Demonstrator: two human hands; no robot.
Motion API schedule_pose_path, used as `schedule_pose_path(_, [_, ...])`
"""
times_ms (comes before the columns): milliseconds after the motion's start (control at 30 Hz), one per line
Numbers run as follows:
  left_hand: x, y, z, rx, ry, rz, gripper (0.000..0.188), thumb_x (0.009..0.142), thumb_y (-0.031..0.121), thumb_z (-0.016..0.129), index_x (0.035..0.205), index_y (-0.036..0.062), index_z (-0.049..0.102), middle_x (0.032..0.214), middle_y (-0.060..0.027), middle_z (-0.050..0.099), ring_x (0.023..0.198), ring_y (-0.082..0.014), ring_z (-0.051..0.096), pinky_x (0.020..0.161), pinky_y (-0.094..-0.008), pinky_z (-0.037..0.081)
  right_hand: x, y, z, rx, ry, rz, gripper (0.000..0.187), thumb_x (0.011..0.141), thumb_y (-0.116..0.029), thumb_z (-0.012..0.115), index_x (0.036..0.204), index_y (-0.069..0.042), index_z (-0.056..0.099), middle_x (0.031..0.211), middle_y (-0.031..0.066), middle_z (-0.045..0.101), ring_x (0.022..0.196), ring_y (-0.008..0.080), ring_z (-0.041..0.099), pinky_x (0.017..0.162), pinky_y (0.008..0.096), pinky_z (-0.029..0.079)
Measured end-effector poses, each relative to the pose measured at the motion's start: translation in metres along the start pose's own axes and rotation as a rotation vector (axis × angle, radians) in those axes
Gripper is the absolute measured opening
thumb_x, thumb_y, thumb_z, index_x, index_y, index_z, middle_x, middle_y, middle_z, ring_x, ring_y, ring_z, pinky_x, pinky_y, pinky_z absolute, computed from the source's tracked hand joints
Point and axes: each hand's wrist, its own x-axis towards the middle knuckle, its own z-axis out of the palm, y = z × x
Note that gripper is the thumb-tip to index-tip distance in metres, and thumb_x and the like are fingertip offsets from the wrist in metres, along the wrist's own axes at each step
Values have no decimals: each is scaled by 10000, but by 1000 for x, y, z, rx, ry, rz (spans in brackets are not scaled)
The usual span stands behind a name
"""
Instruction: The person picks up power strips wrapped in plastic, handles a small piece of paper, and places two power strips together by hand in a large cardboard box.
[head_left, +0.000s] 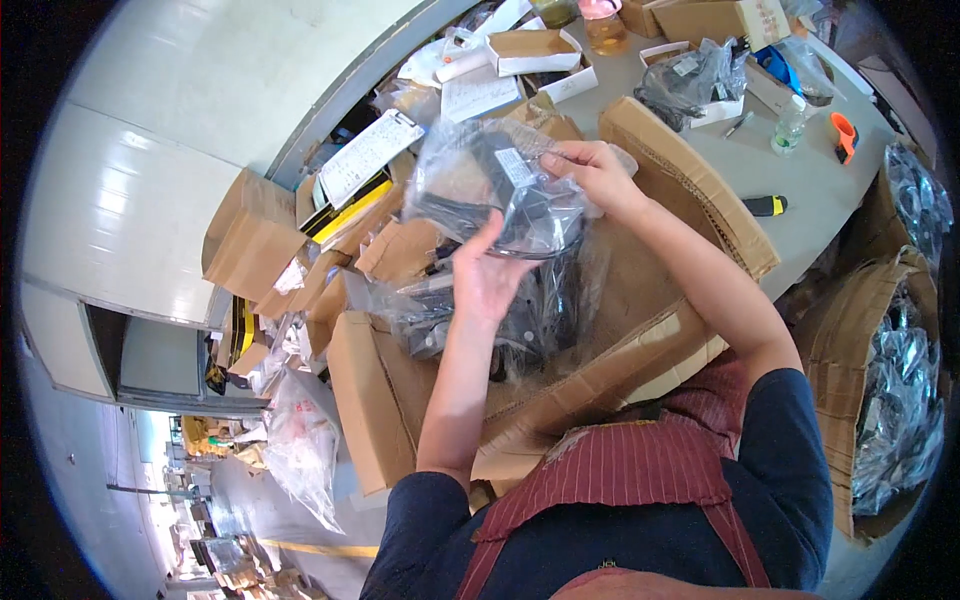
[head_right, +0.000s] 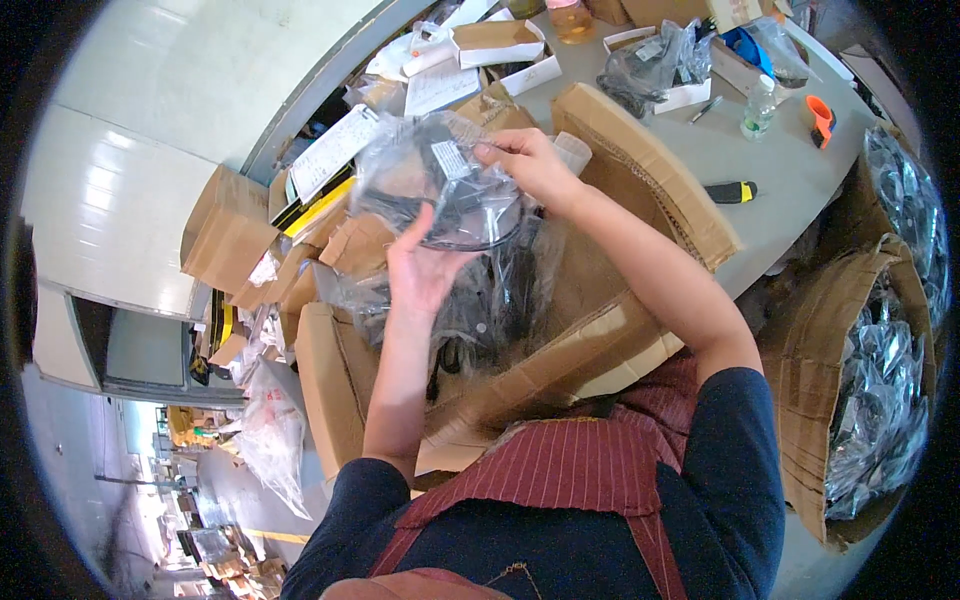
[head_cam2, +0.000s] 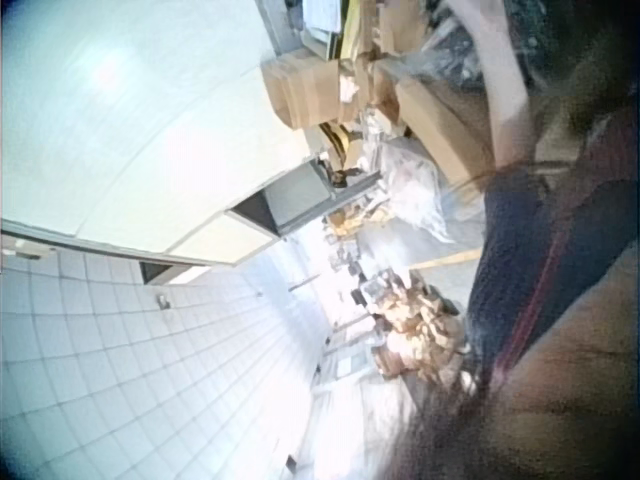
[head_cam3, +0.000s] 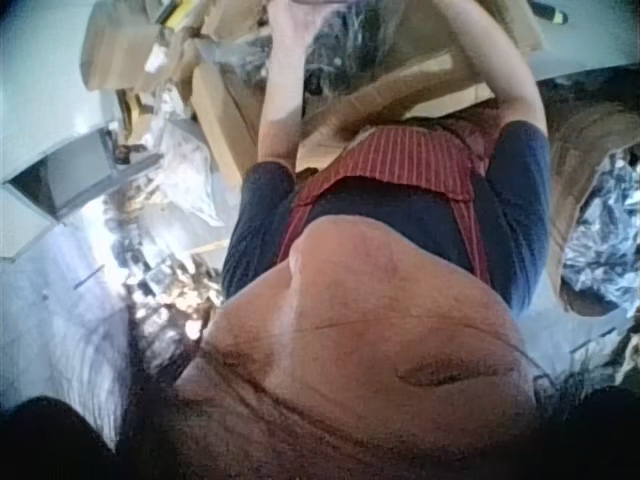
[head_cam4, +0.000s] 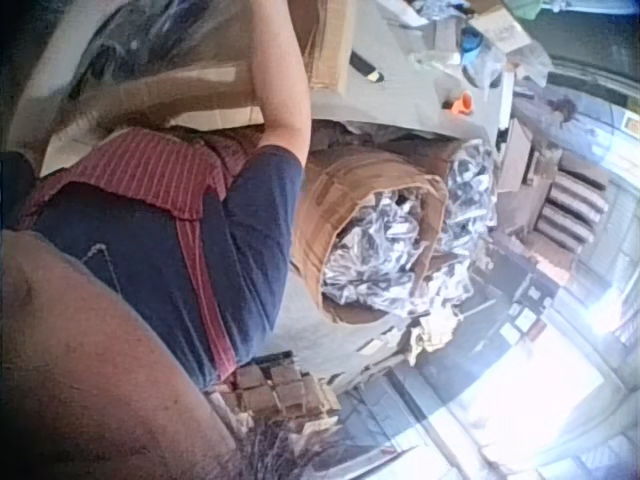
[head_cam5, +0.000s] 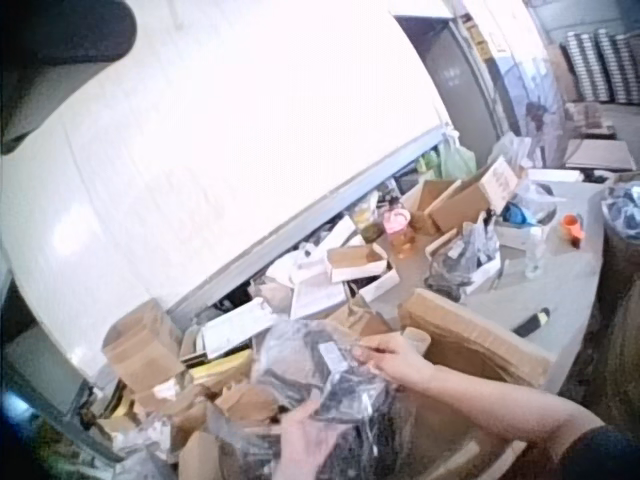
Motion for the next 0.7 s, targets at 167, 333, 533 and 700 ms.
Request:
schedule_pose_path(167, [13,-21,-17,-152,-112,-39,515,924,208,633,1361,4,450,1353,-193,532,1265,-382,503,1049,-565,422,-6,-15,-1,108,49,-167,189,928,-130,654,1053,-3,718,865,-15,663,769,57,563,706,218,449])
schedule_pose_path(333, [23,-10,-47,-434,-123,32,477,862,75,620,1318,-3,503,1279,-174,599,1206,-361,561,1037,-520,453,-11,-30,2,-27,-120,-276,150,808,-39,702,945,-1,751,810,-2,647,770,69,576,706,220,435])
schedule_pose_path(533, [14,-8,-56,-351,109,224,533,729,-40,587,1258,17,551,1130,-117,652,1087,-298,603,959,-454,489,-3,-7,-4,-333,-416,-105,157,677,7,687,826,6,736,730,58,696,711,116,628,674,263,488])
schedule_pose_path(700, [13,-24,-62,-34,197,299,646,668,-100,589,1297,42,560,1205,-90,623,1068,-237,594,936,-380,479,1,-17,-14,-392,-94,-119,238,815,-158,672,997,-15,726,932,57,708,865,132,634,793,298,499])
